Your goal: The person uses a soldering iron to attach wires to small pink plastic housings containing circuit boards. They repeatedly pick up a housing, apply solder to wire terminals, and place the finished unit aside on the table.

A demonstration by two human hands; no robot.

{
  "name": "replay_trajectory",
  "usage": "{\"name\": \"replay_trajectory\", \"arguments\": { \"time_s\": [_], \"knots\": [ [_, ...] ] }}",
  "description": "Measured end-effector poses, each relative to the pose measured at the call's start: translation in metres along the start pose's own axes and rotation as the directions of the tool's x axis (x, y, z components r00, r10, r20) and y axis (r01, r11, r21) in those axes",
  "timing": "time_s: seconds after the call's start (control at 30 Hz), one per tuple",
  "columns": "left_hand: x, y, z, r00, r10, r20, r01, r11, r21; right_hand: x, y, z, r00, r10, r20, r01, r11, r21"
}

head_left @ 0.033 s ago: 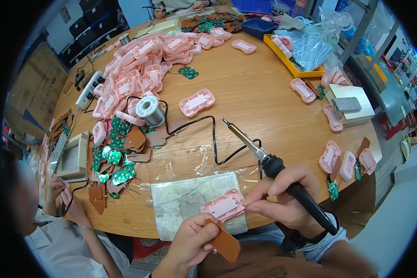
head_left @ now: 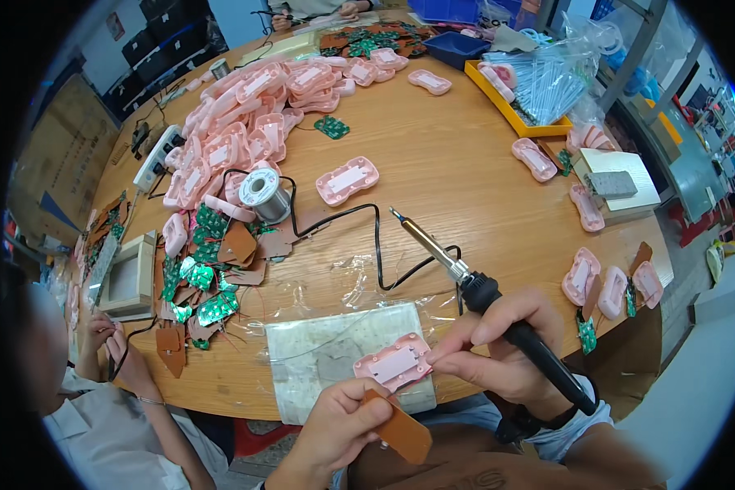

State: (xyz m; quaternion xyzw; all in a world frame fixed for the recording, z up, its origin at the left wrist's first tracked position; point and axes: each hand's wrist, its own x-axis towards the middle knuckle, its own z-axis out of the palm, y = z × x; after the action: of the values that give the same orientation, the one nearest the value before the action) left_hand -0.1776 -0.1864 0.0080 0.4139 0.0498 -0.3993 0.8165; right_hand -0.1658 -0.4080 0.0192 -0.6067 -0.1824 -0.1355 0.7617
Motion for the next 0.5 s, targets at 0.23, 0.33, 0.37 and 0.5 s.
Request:
{"name": "replay_trajectory", "arguments": {
  "time_s": [0.23, 0.33, 0.37, 0.5],
  "knots": [
    [0.008, 0.028, 0.039, 0.886, 0.465, -0.009, -0.378, 0.731, 0.568, 0.000, -0.003, 0.009, 0.999, 0.030, -0.030, -0.033, 0.995, -0.089],
    [0.015, 0.024, 0.051, 0.837, 0.540, -0.086, -0.315, 0.604, 0.732, -0.006, -0.002, 0.015, 0.986, 0.060, -0.153, -0.076, 0.991, -0.107],
    [0.015, 0.022, 0.052, 0.827, 0.552, -0.108, -0.268, 0.555, 0.788, -0.007, 0.000, 0.013, 0.991, 0.047, -0.125, -0.066, 0.987, -0.149],
    [0.007, 0.019, 0.041, 0.750, 0.654, -0.100, -0.163, 0.329, 0.930, -0.018, 0.008, -0.010, 0.996, 0.011, 0.093, 0.037, 0.867, -0.496]
  ]
}}
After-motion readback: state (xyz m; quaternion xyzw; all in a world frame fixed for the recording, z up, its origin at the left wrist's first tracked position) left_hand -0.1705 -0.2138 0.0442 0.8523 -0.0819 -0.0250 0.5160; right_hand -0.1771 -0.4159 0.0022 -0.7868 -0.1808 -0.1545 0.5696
